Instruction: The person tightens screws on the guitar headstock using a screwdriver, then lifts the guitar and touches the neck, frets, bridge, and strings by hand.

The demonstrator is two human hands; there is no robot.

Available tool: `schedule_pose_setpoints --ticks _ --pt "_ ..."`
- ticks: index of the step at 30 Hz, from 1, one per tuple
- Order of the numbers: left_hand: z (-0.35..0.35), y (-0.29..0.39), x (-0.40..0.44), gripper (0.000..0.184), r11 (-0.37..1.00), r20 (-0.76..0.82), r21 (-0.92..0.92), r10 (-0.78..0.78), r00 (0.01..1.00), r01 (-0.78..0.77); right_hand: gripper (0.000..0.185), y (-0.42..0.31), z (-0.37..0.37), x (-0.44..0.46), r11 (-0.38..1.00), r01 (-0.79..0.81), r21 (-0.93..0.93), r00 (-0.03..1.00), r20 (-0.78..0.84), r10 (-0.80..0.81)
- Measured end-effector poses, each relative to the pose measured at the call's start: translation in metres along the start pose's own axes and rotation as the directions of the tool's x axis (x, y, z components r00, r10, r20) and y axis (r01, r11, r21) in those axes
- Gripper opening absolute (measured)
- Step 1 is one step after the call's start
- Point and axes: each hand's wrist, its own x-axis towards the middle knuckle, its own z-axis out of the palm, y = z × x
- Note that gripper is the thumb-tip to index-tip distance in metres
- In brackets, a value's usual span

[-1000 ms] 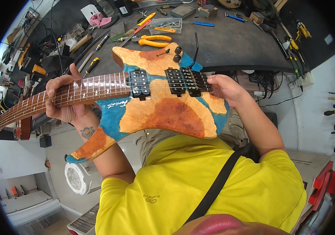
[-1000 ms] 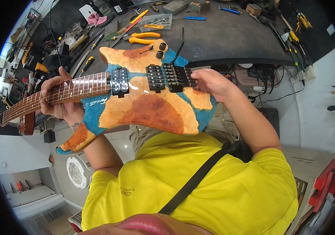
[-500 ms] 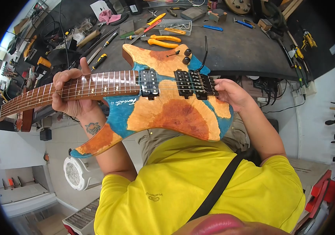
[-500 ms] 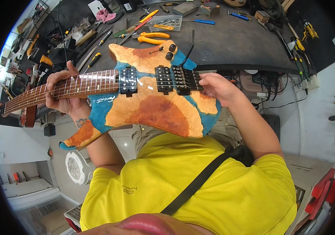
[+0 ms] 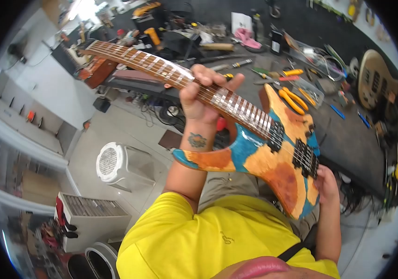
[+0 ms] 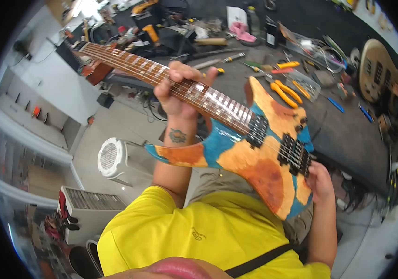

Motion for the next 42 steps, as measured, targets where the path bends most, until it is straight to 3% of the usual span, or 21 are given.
schedule_pose_setpoints --ticks 2,6,8,13,18,20,27,34,42 --pt "0.003 0.000 0.000 0.017 1.000 0.000 -0.019 -0.008 1.000 0.008 0.043 -0.003 0.015 -0.002 1.000 0.030 -0.001 0.996 -0.083 -0.030" --pt "0.002 0.000 -0.003 0.020 0.998 -0.007 -0.063 -0.027 1.000 0.027 0.043 -0.006 0.021 -0.002 0.999 0.040 -0.006 0.998 -0.052 -0.041" --pt "0.001 0.000 -0.002 0.020 0.997 0.007 -0.074 -0.022 1.000 0.023 0.045 -0.012 0.035 -0.004 0.995 0.050 0.092 0.999 -0.022 -0.048" --pt "-0.002 -0.001 -0.003 0.020 0.994 0.006 -0.109 -0.032 0.999 0.033 0.045 -0.009 0.029 -0.002 0.998 0.032 0.057 0.999 0.001 -0.032" --pt "-0.003 -0.001 -0.004 0.020 0.992 -0.009 -0.118 -0.034 0.999 0.033 0.043 -0.006 0.025 -0.004 0.998 0.052 0.039 0.993 -0.105 -0.048" --pt "-0.010 -0.002 -0.004 0.022 0.986 0.066 -0.163 -0.029 0.997 0.040 0.043 -0.008 0.024 -0.002 0.999 0.043 0.030 0.995 -0.088 -0.040" --pt "-0.002 0.001 -0.004 0.025 0.992 0.002 -0.115 -0.054 0.999 0.054 0.042 -0.012 0.028 -0.003 0.999 0.012 0.049 0.996 -0.084 -0.008" --pt "-0.012 0.001 -0.003 0.028 0.983 0.198 -0.158 -0.065 0.978 0.097 0.040 -0.011 0.021 0.000 1.000 0.004 0.026 0.997 -0.078 -0.002" --pt "-0.007 0.000 -0.002 0.025 0.988 0.094 -0.125 -0.077 0.993 0.088 0.042 -0.011 0.022 0.001 0.995 -0.006 0.105 0.999 -0.034 0.010"
